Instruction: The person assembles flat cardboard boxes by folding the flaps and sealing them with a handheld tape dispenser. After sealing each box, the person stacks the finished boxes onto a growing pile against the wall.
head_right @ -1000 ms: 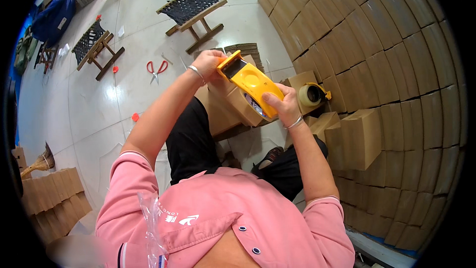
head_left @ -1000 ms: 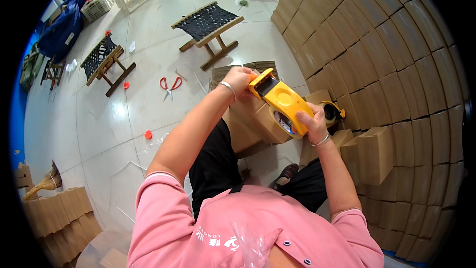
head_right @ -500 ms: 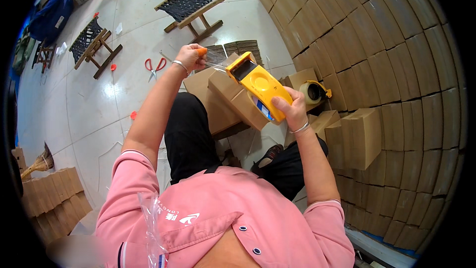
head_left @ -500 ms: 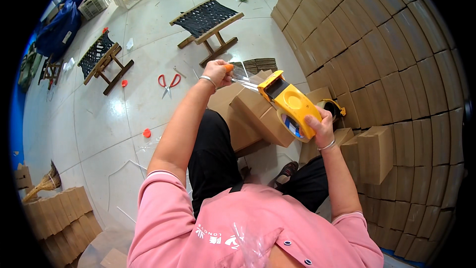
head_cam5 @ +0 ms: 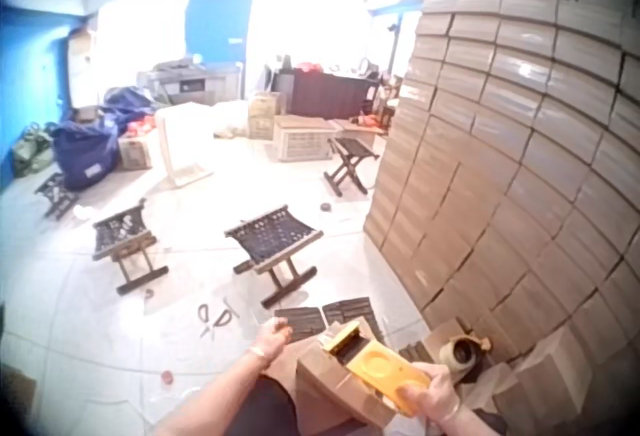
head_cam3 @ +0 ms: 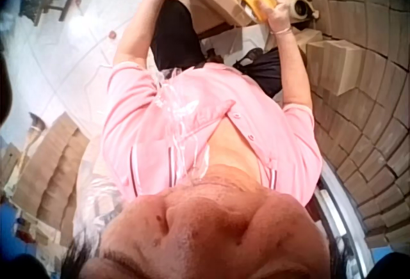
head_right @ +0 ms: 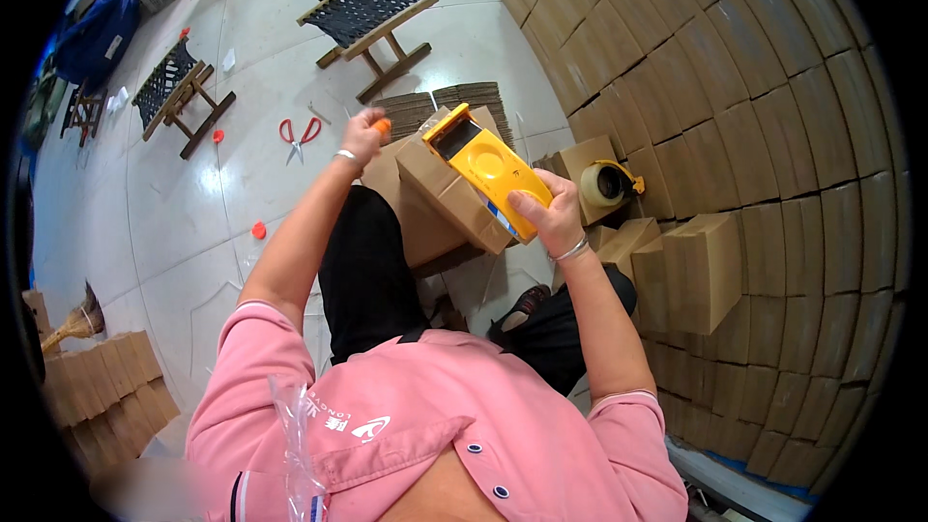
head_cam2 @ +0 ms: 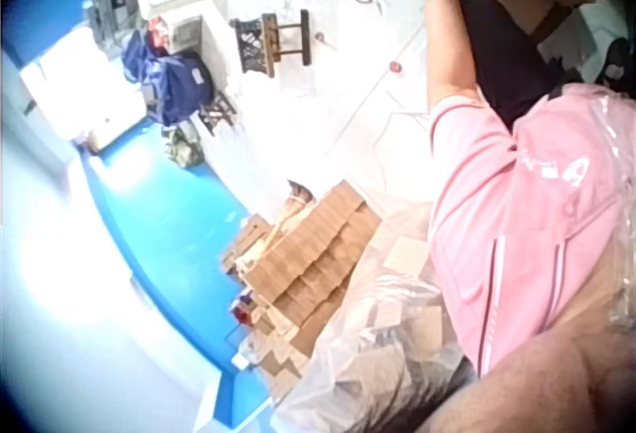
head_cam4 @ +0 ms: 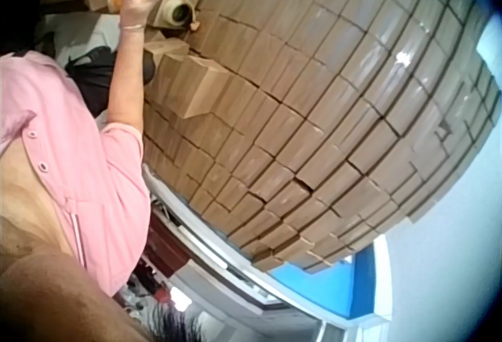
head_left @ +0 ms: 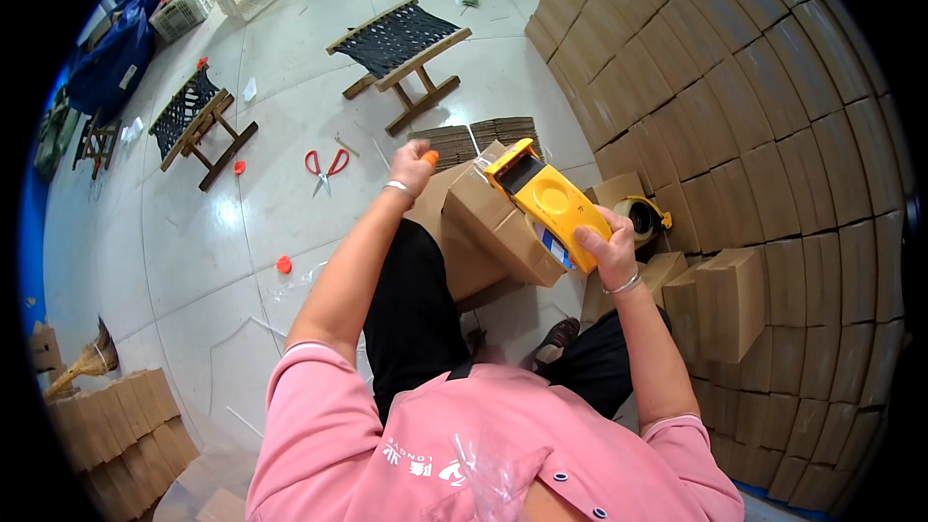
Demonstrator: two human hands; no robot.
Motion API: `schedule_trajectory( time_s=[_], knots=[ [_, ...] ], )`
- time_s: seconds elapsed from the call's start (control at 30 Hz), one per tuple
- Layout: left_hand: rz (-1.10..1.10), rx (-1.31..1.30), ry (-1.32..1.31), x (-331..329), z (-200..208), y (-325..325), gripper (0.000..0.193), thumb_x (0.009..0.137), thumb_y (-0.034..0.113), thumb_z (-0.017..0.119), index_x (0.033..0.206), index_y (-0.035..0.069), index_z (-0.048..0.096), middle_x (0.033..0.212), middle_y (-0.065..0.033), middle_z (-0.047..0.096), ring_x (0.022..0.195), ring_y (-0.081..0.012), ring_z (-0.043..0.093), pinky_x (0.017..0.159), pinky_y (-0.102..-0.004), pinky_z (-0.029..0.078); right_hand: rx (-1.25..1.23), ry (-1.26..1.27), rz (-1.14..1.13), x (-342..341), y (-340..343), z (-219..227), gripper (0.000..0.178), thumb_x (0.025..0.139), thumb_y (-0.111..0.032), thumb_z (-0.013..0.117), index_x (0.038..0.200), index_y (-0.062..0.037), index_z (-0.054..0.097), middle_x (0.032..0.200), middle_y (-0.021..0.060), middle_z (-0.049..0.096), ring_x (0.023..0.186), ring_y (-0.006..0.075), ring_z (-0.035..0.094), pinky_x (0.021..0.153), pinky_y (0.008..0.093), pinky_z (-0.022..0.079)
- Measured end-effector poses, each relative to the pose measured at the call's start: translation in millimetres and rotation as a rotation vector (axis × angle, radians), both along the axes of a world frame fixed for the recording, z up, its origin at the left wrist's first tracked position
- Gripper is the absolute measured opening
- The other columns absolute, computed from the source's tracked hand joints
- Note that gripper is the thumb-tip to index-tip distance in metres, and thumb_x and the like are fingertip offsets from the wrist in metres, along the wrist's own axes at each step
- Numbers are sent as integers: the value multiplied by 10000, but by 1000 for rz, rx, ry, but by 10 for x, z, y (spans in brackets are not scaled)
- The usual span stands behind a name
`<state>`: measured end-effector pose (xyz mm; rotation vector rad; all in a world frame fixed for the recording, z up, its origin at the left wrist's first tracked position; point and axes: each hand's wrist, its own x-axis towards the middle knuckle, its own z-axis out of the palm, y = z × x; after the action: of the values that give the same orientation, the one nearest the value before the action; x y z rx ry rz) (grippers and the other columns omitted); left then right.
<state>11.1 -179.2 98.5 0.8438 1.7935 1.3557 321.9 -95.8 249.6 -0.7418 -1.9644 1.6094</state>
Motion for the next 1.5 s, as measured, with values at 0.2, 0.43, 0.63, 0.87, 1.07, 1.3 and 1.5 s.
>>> schedule_trajectory(
  time_s=[0.2, 0.43, 0.63, 0.87, 1.07, 1.3, 1.5],
  knots=[
    [-665, 5, 868, 582, 1102, -107, 1187, 515, 464, 847, 1471, 85, 254, 1547, -189, 142, 1436, -349, 111, 1115, -497, 217, -40, -26, -13, 102, 87, -55, 343, 777, -271, 704, 936, 31, 665, 795, 34, 649, 700, 75, 569, 639, 218, 459],
    [-765, -96, 1259, 623, 1060, 187, 1278, 410, 582, 853, 1457, 119, 286, 1498, -176, 247, 1401, -343, 208, 1090, -516, 239, -228, -223, -12, -6, 153, 228, 425, 787, -337, 720, 964, 46, 669, 807, 45, 650, 729, 86, 578, 659, 240, 472],
    [-733, -32, 1271, 679, 1129, 168, 1169, 529, 476, 844, 1465, 100, 252, 1468, -186, 308, 1348, -355, 316, 1052, -476, 333, -59, -424, 86, 899, 172, 649, 419, 743, -372, 694, 882, 21, 653, 781, 27, 617, 704, 93, 554, 632, 249, 447],
    [-785, -90, 1291, 747, 1174, 214, 1265, 467, 520, 856, 1481, 112, 219, 1478, -217, 274, 1370, -391, 267, 1099, -494, 265, -152, -646, -7, 2114, 3, 67, 403, 744, -346, 715, 892, 25, 664, 780, 26, 634, 702, 93, 565, 656, 254, 460],
    [-789, -159, 1514, 929, 1217, 194, 1279, 487, 604, 817, 1484, 93, 199, 1510, -216, 222, 1417, -353, 185, 1116, -534, 201, 76, -699, -83, 1052, -8, -446, 513, 654, -463, 725, 736, 42, 678, 604, 132, 615, 548, 207, 609, 561, 335, 485],
    [-1061, 67, 1427, 1866, 1303, 210, 1068, 562, 479, 814, 1449, 170, 307, 1499, -229, 226, 1394, -417, 190, 1070, -630, 204, 127, -1007, -130, 573, -253, -540, 393, 674, -340, 666, 868, 0, 695, 910, 220, 673, 857, 344, 663, 757, 407, 525],
    [-1118, 67, 1444, 2216, 1330, 217, 622, 594, 405, 778, 1163, 202, 627, 1457, -230, 290, 1333, -429, 275, 1009, -666, 249, 154, -973, -194, 666, -308, -742, 413, 653, -395, 680, 826, -20, 699, 824, 204, 675, 770, 351, 656, 709, 410, 520]
  ],
)
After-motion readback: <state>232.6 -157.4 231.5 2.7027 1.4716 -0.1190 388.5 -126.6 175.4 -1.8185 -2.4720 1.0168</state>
